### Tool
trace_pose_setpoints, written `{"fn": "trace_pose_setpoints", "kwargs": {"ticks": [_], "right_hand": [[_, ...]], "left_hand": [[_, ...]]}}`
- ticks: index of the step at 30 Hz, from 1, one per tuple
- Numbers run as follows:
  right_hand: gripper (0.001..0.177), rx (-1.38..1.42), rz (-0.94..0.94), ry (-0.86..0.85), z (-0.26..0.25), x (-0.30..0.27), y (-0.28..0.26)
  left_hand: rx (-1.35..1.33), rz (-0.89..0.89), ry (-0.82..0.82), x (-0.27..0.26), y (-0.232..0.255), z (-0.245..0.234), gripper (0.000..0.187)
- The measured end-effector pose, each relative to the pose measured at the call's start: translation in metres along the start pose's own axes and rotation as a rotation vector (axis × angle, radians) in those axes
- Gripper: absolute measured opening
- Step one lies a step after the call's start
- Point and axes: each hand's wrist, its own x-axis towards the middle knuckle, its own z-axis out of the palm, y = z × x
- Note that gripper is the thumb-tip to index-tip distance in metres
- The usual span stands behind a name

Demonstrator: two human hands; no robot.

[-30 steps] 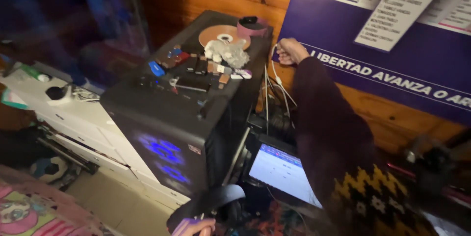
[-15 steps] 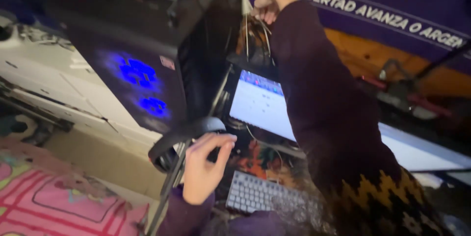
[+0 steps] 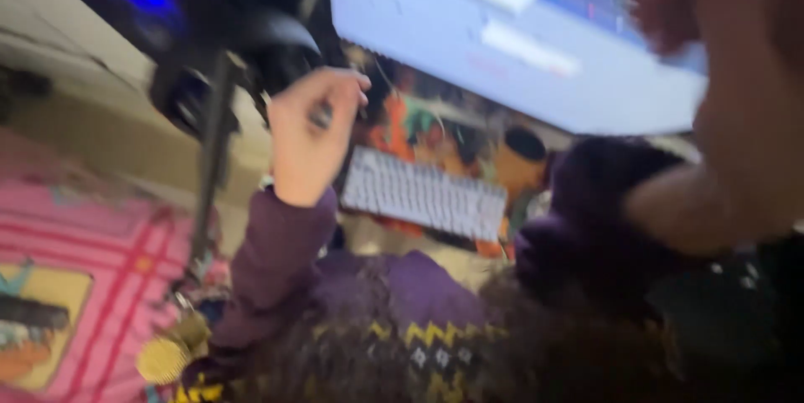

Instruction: The recorder is assembling a mechanical keyboard by picking up switches from a bowl and inserting them into the keyboard plate.

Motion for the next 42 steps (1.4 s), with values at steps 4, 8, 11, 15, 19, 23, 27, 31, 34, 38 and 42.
{"fn": "trace_pose_setpoints", "kwargs": {"ticks": [4,8,11,15,19,23,27,31,34,38,42], "right_hand": [[0.055,0.434,0.174,0.305,0.124,-0.107,-0.012],[0.024,1.117,0.463,0.305,0.276,-0.162,0.058],[0.043,0.772,0.513,0.087,0.387,-0.179,0.072],[0.055,1.122,0.684,0.009,0.54,-0.261,0.102],[0.056,1.358,0.908,-0.062,0.576,-0.273,0.095],[0.047,1.359,0.75,-0.14,0.586,-0.199,0.075],[0.051,1.362,0.618,-0.246,0.592,-0.083,0.057],[0.047,1.134,0.403,-0.368,0.618,-0.003,0.047],[0.051,0.838,0.408,-0.431,0.631,0.023,0.038],[0.043,0.502,0.314,-0.339,0.635,0.028,0.028],[0.04,0.466,0.345,-0.438,0.617,0.027,0.014]], "left_hand": [[0.069,-0.073,-0.064,-0.035,-0.026,0.032,0.013],[0.079,-0.24,-0.084,-0.076,-0.079,0.052,0.016],[0.162,-0.379,-0.128,-0.109,-0.139,0.066,0.017],[0.316,-0.435,-0.228,-0.145,-0.21,0.078,0.014],[0.404,-0.383,-0.141,-0.166,-0.308,0.06,0.011],[0.592,-0.491,-0.083,-0.178,-0.401,0.042,0.019],[0.621,-0.572,-0.078,-0.18,-0.448,0.039,0.024],[0.587,-0.615,-0.156,-0.175,-0.457,0.045,0.02],[0.563,-0.669,-0.153,-0.168,-0.445,0.047,0.018],[0.575,-0.742,-0.166,-0.157,-0.433,0.05,0.015],[0.606,-0.702,-0.181,-0.154,-0.437,0.054,0.015]]}}
